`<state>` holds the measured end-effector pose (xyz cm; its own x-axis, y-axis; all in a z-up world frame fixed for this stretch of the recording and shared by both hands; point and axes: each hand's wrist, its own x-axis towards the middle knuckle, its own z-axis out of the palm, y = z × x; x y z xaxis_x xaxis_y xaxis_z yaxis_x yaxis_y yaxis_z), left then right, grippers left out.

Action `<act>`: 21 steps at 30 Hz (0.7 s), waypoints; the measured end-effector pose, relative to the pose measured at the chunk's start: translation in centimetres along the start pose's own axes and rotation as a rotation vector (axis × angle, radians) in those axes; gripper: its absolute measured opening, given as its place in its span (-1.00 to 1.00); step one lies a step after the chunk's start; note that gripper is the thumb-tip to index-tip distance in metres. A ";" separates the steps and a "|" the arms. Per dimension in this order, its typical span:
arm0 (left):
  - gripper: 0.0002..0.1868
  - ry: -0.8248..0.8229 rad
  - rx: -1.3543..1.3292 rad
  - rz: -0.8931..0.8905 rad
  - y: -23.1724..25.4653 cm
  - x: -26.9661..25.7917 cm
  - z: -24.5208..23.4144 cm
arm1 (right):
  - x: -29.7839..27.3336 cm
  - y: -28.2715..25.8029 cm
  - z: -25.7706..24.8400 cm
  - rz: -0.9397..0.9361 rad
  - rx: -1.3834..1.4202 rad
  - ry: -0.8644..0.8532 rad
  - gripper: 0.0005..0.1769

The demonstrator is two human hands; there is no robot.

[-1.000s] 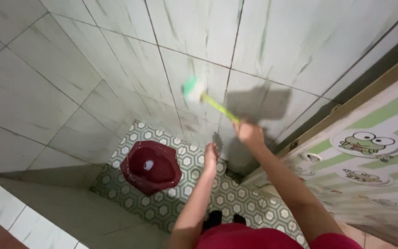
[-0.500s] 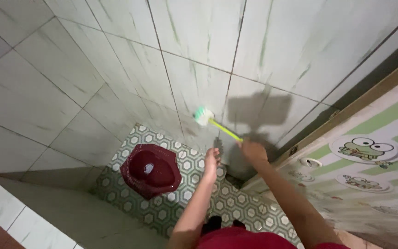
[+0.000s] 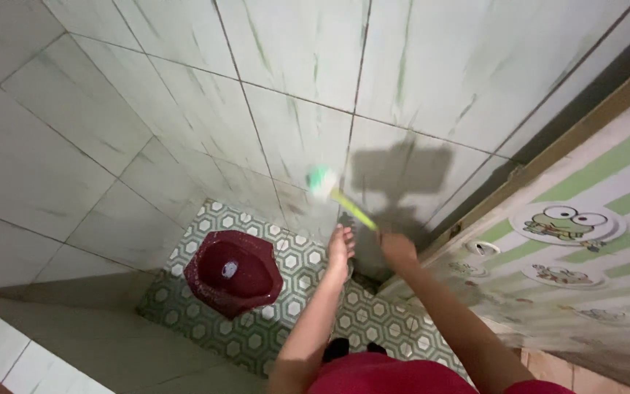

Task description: The person scrubs the walls and floor around a squat toilet using a long-handled brush. They briefly rinse the brush under the shower head and continue scrubbing the tiled surfaces.

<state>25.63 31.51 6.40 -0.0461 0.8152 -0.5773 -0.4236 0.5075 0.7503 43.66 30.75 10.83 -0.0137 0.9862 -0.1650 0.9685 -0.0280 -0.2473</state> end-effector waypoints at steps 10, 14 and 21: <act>-0.41 0.050 0.062 0.173 0.8 0.4 2.9 | 3.5 -8.1 -13.1 -0.089 0.342 0.487 -0.57; -0.43 -0.020 0.005 0.087 1.4 0.8 3.3 | 5.6 -8.7 -17.8 -0.096 0.747 0.576 -0.58; -0.39 -0.156 -0.007 0.172 1.9 0.7 2.3 | 5.1 -4.6 -2.7 -0.033 0.146 0.030 -0.47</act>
<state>26.85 33.70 8.18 0.0217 0.9232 -0.3836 -0.4283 0.3553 0.8309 39.81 36.31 13.66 -0.0351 0.9914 -0.1260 0.9213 -0.0168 -0.3885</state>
